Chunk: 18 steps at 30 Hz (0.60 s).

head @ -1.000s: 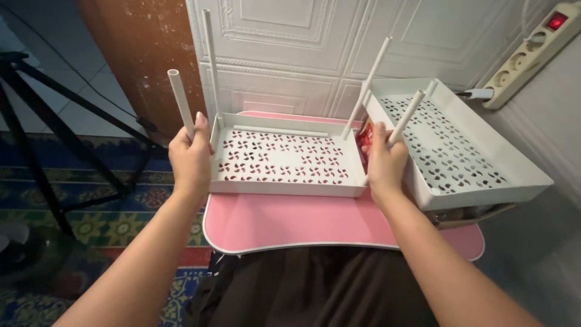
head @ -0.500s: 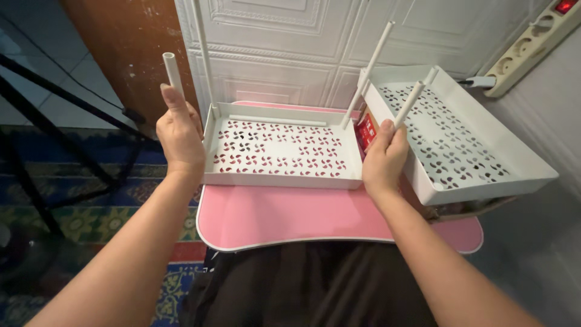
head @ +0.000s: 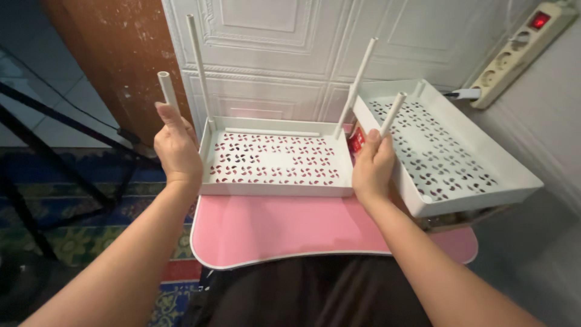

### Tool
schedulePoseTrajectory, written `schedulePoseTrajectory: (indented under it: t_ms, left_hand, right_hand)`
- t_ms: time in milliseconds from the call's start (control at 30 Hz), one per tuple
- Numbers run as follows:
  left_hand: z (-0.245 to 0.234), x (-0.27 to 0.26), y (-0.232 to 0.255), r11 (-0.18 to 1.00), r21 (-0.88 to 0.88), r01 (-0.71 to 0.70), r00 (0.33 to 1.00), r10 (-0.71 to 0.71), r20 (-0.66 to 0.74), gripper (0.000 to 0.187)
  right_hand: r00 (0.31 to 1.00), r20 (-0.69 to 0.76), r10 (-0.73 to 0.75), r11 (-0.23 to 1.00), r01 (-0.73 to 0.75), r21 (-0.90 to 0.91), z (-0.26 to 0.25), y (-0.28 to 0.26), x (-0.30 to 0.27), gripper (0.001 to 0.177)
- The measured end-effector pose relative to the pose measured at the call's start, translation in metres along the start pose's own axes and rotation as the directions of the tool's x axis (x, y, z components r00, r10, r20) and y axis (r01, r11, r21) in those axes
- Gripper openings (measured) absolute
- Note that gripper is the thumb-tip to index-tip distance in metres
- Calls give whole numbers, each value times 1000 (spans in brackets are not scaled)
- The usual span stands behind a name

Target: The person assembles a two-tier white plastic shelf by inserting four vertical support rods into two perforated trays and stacking them. Then the person places several small phone boxes onto the lower shelf.

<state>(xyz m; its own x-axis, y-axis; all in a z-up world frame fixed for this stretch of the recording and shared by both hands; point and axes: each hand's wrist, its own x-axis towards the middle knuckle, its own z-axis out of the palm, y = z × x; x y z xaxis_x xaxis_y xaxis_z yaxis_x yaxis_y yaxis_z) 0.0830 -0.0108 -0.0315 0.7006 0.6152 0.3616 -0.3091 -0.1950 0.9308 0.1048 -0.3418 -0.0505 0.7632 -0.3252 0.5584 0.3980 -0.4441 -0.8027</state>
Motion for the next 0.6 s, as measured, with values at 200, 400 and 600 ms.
schedulePoseTrajectory:
  t_ms: [200,400,600]
  left_hand:
    - [-6,-26,-13,994,61,93,996,-93,-3,73]
    - [0,-68,-12,872,466,153,984,-91,-154,61]
    - [72,-117,23,900,401,170,984,-175,-26,69]
  right_hand:
    - [987,52,151,984,-145,-101,-1,-9,5,28]
    - [942,167,291,900,-211,-382,-30,-48,8,39]
    - [997,68,-43,987,53,-150,-73,-77,6,26]
